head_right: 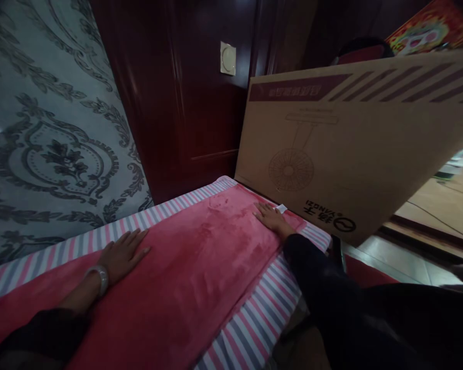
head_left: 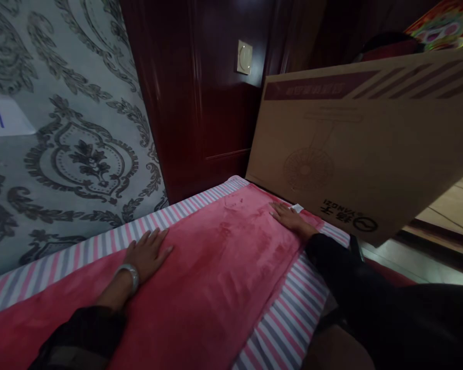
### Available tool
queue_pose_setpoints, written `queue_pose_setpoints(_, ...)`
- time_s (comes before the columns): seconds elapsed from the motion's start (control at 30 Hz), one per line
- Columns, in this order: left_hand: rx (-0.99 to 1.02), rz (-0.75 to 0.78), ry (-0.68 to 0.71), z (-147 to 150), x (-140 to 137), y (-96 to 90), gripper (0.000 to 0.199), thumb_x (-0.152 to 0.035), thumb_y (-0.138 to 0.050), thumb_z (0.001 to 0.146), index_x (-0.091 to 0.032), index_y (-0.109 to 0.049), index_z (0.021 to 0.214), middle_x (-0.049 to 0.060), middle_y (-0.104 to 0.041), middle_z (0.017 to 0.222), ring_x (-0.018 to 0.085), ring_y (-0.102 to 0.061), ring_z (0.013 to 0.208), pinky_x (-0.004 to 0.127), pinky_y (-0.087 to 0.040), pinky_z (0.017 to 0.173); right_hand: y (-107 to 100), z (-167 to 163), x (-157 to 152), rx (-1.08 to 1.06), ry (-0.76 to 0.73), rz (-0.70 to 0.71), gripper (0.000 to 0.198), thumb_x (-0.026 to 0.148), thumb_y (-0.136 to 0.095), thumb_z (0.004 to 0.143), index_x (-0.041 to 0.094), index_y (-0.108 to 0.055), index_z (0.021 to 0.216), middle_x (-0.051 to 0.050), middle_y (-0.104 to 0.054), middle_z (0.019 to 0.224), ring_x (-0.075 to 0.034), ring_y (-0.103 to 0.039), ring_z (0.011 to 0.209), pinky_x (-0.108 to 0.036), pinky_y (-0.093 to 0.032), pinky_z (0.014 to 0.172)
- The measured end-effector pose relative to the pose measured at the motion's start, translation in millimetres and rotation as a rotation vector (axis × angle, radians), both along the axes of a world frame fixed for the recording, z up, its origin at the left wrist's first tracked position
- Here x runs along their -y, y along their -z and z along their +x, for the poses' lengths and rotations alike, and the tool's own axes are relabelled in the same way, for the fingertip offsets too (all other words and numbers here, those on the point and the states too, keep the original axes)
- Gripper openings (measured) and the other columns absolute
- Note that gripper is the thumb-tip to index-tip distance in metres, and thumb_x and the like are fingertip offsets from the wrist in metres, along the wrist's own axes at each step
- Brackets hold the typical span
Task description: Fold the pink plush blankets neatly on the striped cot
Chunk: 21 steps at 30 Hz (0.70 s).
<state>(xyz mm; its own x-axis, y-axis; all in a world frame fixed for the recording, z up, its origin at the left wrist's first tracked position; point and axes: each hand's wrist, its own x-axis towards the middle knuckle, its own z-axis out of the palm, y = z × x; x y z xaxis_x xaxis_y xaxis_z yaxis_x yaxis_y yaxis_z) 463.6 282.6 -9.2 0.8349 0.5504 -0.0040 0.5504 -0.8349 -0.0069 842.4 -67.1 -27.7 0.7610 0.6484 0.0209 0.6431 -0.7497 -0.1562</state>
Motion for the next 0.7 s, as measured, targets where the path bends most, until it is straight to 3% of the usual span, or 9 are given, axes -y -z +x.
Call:
queue_pose_setpoints(0.13,-0.013,-0.011,-0.008,-0.3,1.9,-0.8,0.072,-0.058,-0.032,0.097,-0.026,-0.028,0.161,0.009,-0.029,0.167,0.035,-0.022,0.154,0.059,-0.025,0.118,-26.7,22.5,-28.5,0.003,-0.022,0.012,0.064,0.051,-0.028,0.104,0.019,-0.039,0.158,-0.012,-0.045,0.157,-0.029,-0.043,0.144,-0.044,-0.037,0.117)
queue_pose_setpoints(0.27,0.025,-0.015,0.001,-1.7,3.3,-0.3,0.071,-0.059,-0.033,0.097,-0.027,-0.031,0.16,0.01,-0.032,0.166,0.035,-0.025,0.153,0.06,-0.025,0.118,-33.0,34.5,-86.1,0.035,-0.064,0.059,0.064,0.053,-0.022,0.105,0.026,-0.022,0.163,-0.006,-0.023,0.167,-0.03,-0.021,0.154,-0.056,-0.027,0.12)
queue_pose_setpoints(0.37,0.019,-0.015,0.003,-2.5,5.4,-1.1,0.07,-0.057,-0.036,0.097,-0.025,-0.033,0.159,0.011,-0.033,0.165,0.036,-0.026,0.153,0.06,-0.025,0.118,-19.7,37.4,-117.7,-0.005,-0.088,0.049,0.064,0.054,-0.024,0.106,0.024,-0.024,0.163,-0.007,-0.02,0.168,-0.029,-0.015,0.155,-0.057,-0.021,0.122)
queue_pose_setpoints(0.53,-0.007,-0.009,0.003,-4.2,8.7,-3.9,0.069,-0.055,-0.034,0.098,-0.023,-0.031,0.16,0.01,-0.03,0.166,0.035,-0.025,0.153,0.06,-0.025,0.119,0.4,48.2,-124.0,-0.06,-0.074,0.044,0.069,0.059,-0.025,0.104,0.022,-0.026,0.162,-0.008,-0.026,0.166,-0.029,-0.021,0.154,-0.052,-0.018,0.124)
queue_pose_setpoints(0.7,0.001,0.001,-0.013,-5.1,11.8,-5.4,0.067,-0.053,-0.03,0.1,-0.022,-0.032,0.159,0.01,-0.033,0.165,0.032,-0.027,0.153,0.058,-0.026,0.12,1.4,54.8,-119.4,-0.05,-0.072,0.056,0.071,0.06,-0.026,0.103,0.021,-0.029,0.162,-0.008,-0.029,0.165,-0.027,-0.024,0.153,-0.046,-0.021,0.125)
